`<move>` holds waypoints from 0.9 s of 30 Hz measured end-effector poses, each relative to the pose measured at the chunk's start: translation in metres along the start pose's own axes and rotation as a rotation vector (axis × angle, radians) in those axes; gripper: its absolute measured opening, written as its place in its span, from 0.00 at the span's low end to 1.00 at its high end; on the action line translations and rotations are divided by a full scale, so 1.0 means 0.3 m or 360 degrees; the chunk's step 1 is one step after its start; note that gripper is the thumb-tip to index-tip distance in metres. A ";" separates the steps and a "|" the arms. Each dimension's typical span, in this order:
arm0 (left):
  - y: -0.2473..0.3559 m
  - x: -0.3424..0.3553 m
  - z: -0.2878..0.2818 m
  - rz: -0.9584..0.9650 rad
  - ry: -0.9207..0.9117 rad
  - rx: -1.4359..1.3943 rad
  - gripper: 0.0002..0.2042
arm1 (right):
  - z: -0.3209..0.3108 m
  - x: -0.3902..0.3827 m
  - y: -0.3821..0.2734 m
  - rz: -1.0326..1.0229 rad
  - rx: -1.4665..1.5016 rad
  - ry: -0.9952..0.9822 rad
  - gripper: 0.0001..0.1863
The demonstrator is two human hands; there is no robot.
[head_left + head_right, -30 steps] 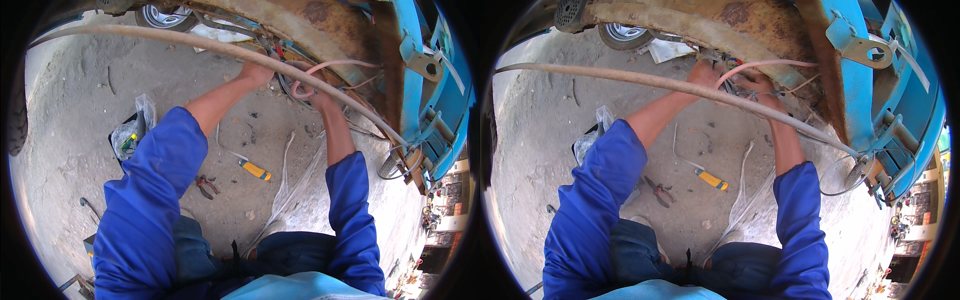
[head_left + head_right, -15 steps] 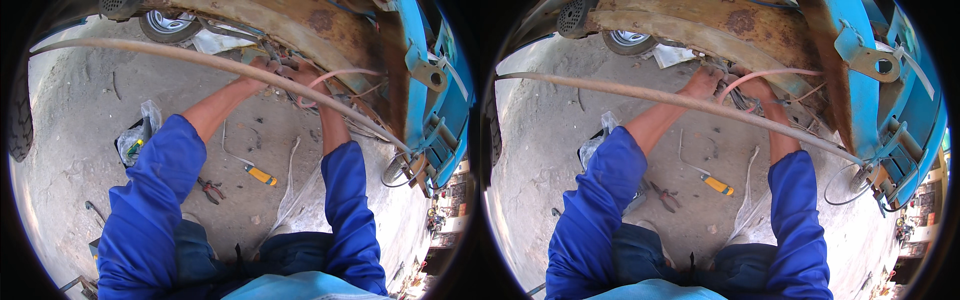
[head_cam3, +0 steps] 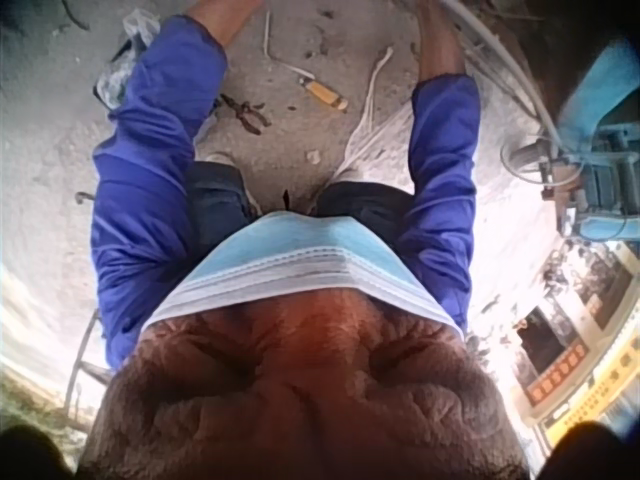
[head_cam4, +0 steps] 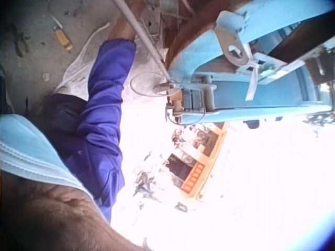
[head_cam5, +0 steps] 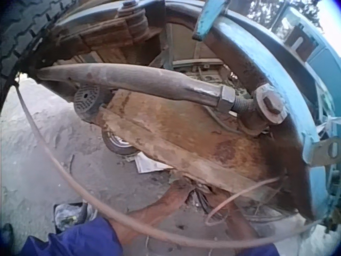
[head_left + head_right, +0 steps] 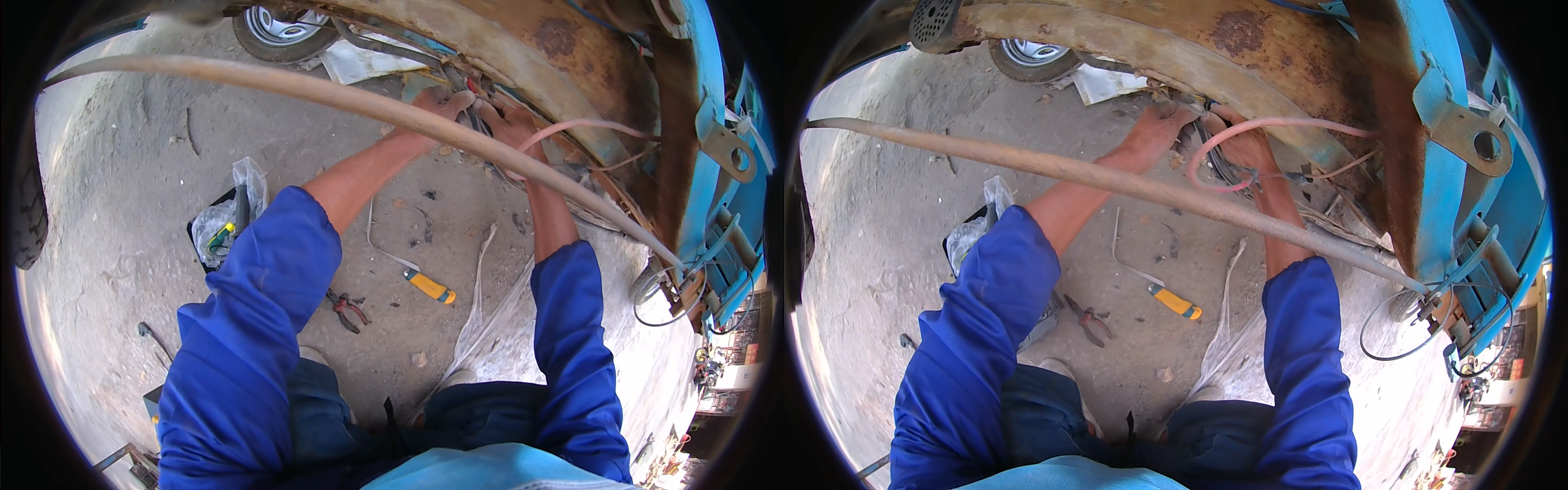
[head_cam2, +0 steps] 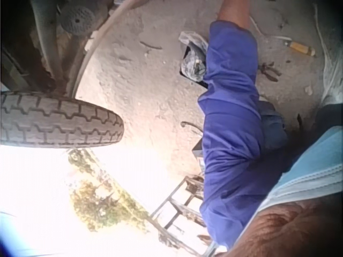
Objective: The person works under a blue three-wheeled vehicle, using a utility knife and pliers to strip and cut wires. They manipulate the exposed wires and connect them to a component under the vehicle frame.
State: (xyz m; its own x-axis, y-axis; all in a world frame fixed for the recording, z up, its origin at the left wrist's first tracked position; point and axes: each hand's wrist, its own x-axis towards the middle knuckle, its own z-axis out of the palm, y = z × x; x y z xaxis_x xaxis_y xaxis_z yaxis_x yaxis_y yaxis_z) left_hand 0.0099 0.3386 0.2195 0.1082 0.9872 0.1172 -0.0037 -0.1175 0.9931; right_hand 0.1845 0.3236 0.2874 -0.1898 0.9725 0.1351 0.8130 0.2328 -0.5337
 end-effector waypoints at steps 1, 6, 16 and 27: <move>0.007 0.002 -0.007 0.0010 -0.0006 -0.0022 0.13 | -0.002 0.002 -0.005 0.0000 -0.0001 -0.0045 0.27; 0.014 0.019 -0.027 0.0000 -0.0067 0.0095 0.12 | -0.038 0.006 -0.026 -0.0095 -0.0440 -0.0308 0.27; 0.037 -0.012 -0.024 0.0267 0.0000 0.0610 0.15 | -0.004 0.009 -0.024 -0.0107 -0.0213 -0.0007 0.28; -0.021 -0.006 -0.002 0.0209 0.0070 0.0146 0.16 | 0.082 0.090 0.119 -0.0130 -0.0017 0.0026 0.30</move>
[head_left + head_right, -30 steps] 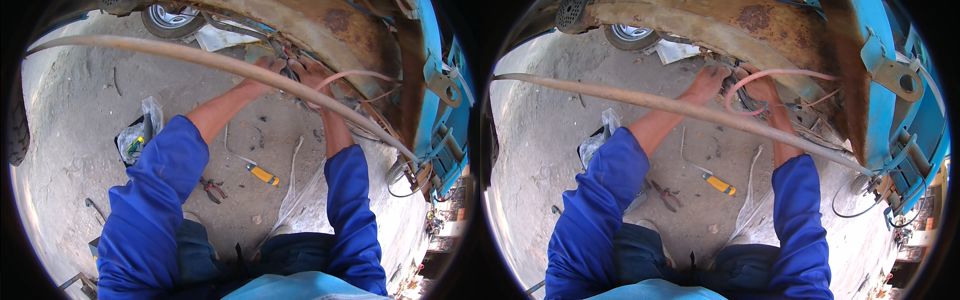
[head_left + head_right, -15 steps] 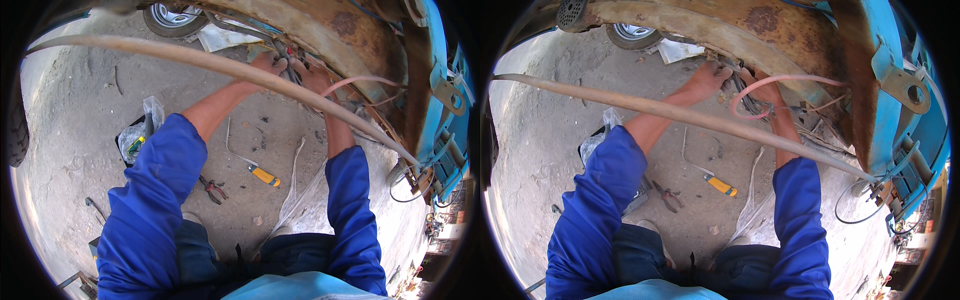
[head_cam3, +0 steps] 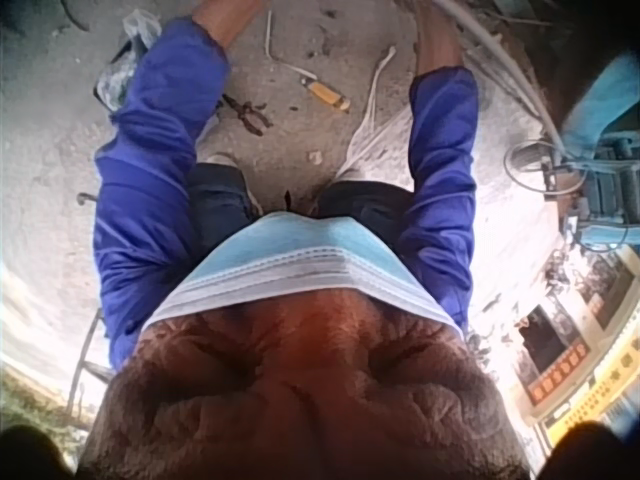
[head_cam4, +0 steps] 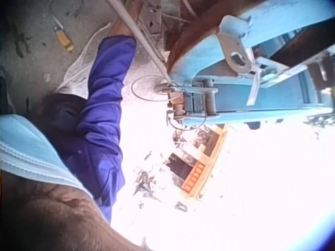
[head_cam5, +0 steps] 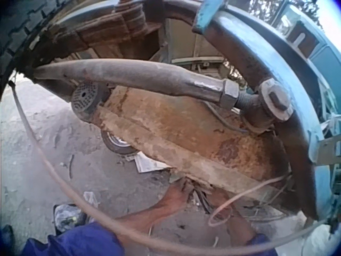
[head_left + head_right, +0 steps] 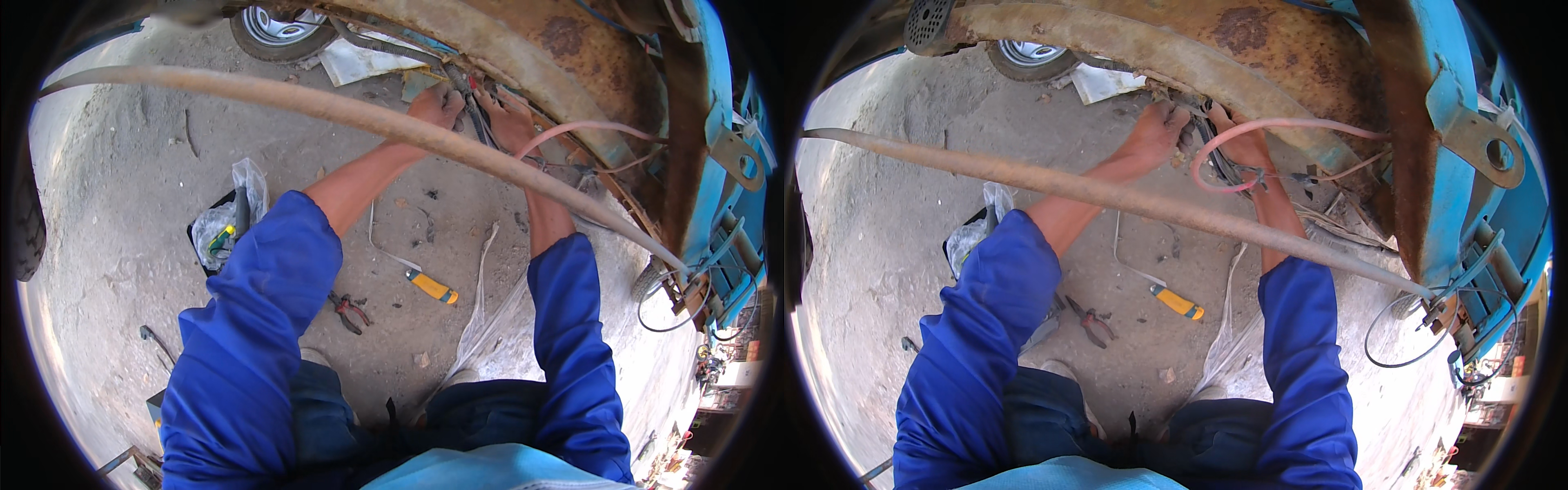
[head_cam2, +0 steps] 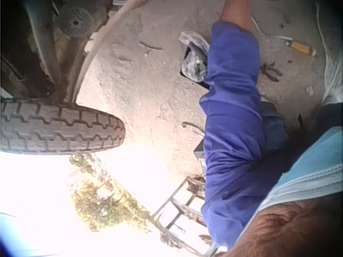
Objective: The person works under a blue three-wheeled vehicle, using a utility knife and pliers to strip and cut wires. They manipulate the exposed wires and connect them to a component under the vehicle frame.
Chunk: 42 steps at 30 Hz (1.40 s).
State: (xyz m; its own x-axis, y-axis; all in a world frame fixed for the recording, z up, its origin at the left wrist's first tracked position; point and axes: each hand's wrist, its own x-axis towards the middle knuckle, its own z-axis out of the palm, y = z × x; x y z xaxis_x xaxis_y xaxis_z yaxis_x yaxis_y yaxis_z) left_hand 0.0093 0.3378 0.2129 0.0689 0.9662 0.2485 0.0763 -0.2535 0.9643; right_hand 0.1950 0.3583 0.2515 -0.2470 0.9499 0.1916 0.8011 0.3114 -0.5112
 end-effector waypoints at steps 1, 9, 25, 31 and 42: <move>0.003 0.002 -0.004 0.0031 -0.0008 -0.0007 0.16 | -0.007 -0.001 -0.007 0.0013 -0.0031 -0.0027 0.30; 0.075 0.002 -0.031 -0.0103 -0.0139 0.0136 0.16 | -0.053 -0.017 -0.043 0.0147 -0.0377 -0.0097 0.32; 0.071 -0.011 -0.045 -0.0181 -0.0209 -0.0240 0.14 | -0.058 -0.032 -0.068 0.0316 0.0147 -0.0064 0.22; 0.051 0.004 -0.042 -0.0280 -0.0211 -0.0386 0.14 | -0.094 -0.053 -0.089 0.0327 0.0449 -0.0079 0.40; 0.046 0.010 -0.040 -0.0363 -0.0253 -0.0413 0.12 | -0.051 -0.045 -0.055 0.0513 0.1065 -0.0067 0.22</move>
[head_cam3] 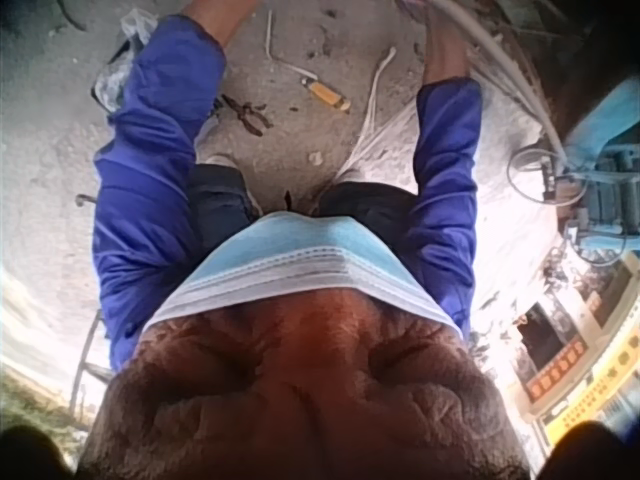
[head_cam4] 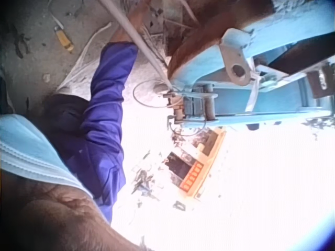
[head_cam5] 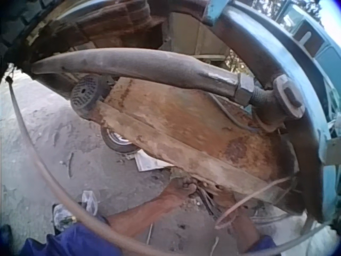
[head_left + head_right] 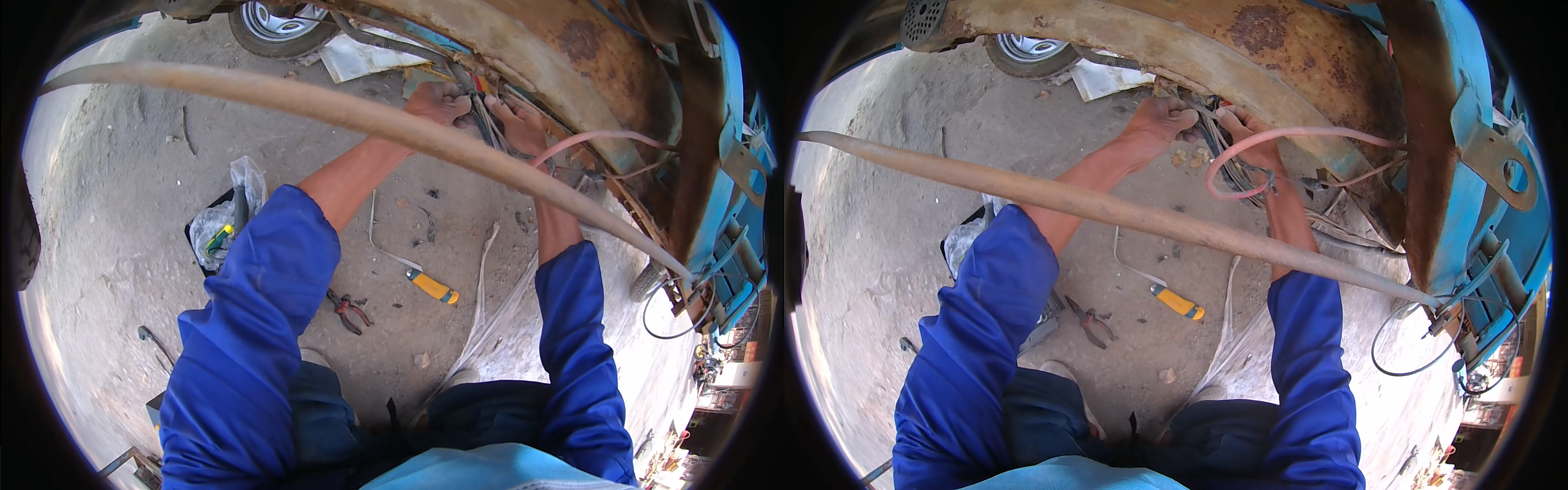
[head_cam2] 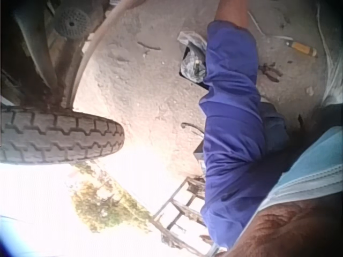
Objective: The person works under a blue three-wheeled vehicle, using a utility knife and pliers to strip and cut wires. They manipulate the exposed wires and connect them to a component under the vehicle frame.
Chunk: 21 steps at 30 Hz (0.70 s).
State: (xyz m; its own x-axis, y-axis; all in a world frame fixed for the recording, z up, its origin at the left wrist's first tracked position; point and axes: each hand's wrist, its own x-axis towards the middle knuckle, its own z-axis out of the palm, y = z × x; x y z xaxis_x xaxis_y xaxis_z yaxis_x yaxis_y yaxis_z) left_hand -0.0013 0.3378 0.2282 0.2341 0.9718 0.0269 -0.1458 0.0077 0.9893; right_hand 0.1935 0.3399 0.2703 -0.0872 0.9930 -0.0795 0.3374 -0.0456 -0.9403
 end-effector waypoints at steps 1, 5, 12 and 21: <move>-0.001 -0.002 -0.001 0.0019 -0.0002 -0.0003 0.12 | 0.002 0.006 0.014 -0.0047 0.0051 0.0012 0.20; -0.007 -0.015 0.001 0.0049 -0.0004 -0.0101 0.12 | -0.010 0.011 0.037 -0.0017 0.0238 -0.0002 0.15; 0.047 -0.040 0.031 0.0025 0.0126 -0.0317 0.15 | -0.023 -0.023 0.024 -0.0100 0.0194 -0.0104 0.13; -0.001 -0.021 0.099 0.0683 0.0847 0.0787 0.16 | -0.096 -0.008 0.047 -0.0168 -0.0212 -0.0324 0.16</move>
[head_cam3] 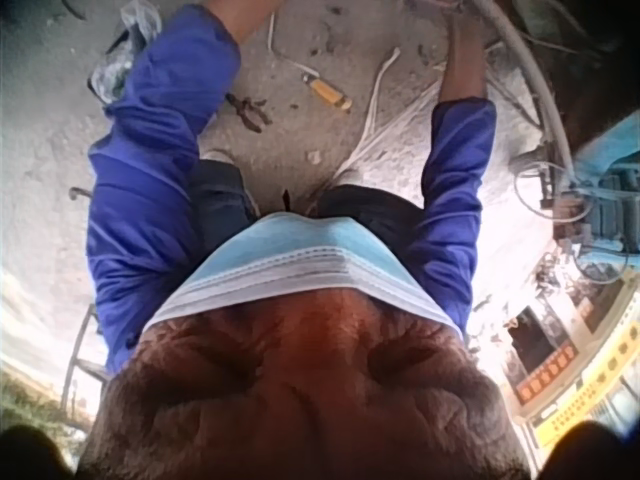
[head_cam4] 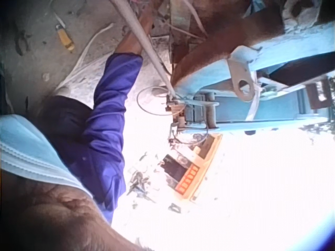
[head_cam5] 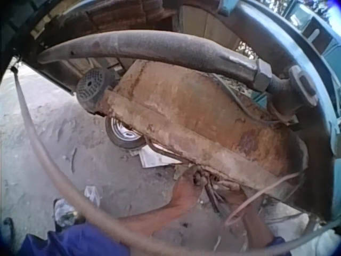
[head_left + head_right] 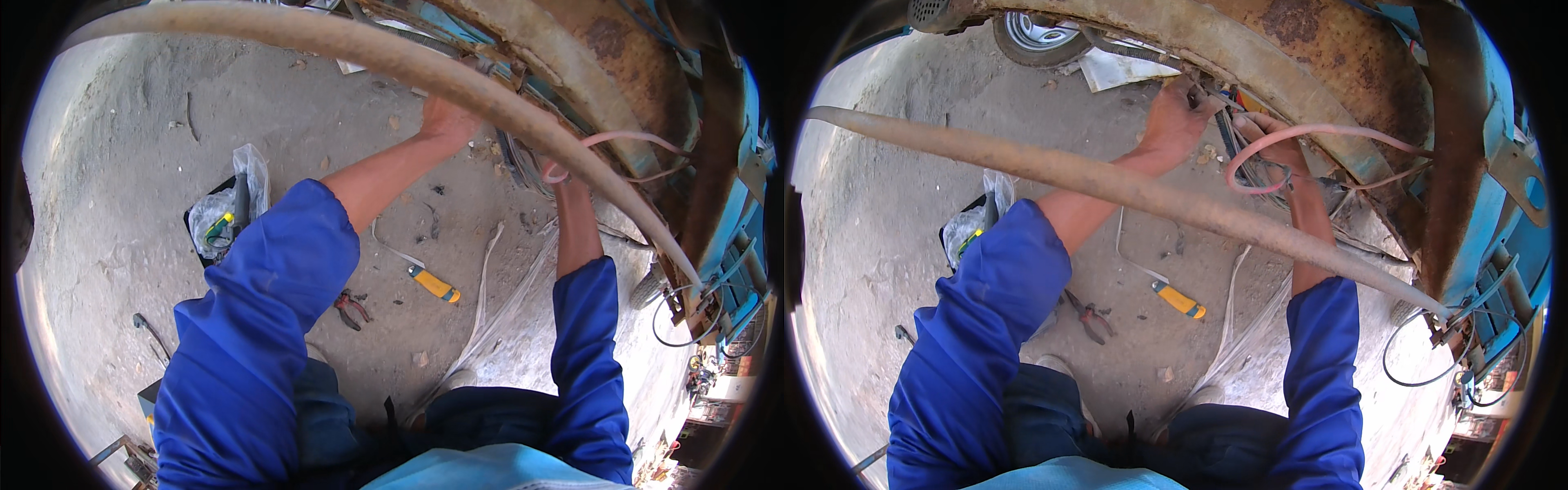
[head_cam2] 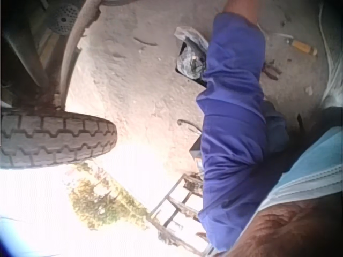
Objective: The person works under a blue three-wheeled vehicle, using a utility knife and pliers to strip and cut wires. They manipulate the exposed wires and connect them to a component under the vehicle frame.
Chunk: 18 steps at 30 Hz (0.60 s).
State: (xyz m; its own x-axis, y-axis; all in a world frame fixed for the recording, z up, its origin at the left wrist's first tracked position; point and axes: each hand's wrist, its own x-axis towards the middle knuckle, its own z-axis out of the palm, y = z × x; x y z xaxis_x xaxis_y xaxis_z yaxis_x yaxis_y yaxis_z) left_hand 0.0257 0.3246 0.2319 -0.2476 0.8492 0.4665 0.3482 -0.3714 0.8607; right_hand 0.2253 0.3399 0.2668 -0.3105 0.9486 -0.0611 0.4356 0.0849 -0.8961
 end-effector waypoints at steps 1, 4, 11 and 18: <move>-0.010 0.002 0.000 0.0025 -0.0058 0.0012 0.14 | -0.007 -0.002 0.000 0.0030 -0.0146 0.0012 0.16; -0.011 0.045 -0.009 0.0278 0.0135 -0.0173 0.13 | -0.016 -0.032 0.008 -0.0399 -0.0494 0.0176 0.16; 0.045 0.004 -0.079 -0.0038 -0.0192 -0.0417 0.08 | -0.003 -0.096 -0.027 -0.0059 0.0182 -0.0089 0.15; 0.006 0.035 -0.026 0.0302 -0.0014 -0.0320 0.07 | -0.041 -0.187 0.062 -0.0628 -0.0839 0.0330 0.15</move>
State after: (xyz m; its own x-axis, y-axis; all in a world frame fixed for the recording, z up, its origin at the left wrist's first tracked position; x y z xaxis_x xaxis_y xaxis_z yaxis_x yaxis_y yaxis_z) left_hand 0.0167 0.3300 0.2398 -0.1868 0.7602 0.6222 0.2009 -0.5904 0.7817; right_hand 0.2612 0.2919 0.2591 -0.3850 0.8505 0.3583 0.6924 0.5229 -0.4971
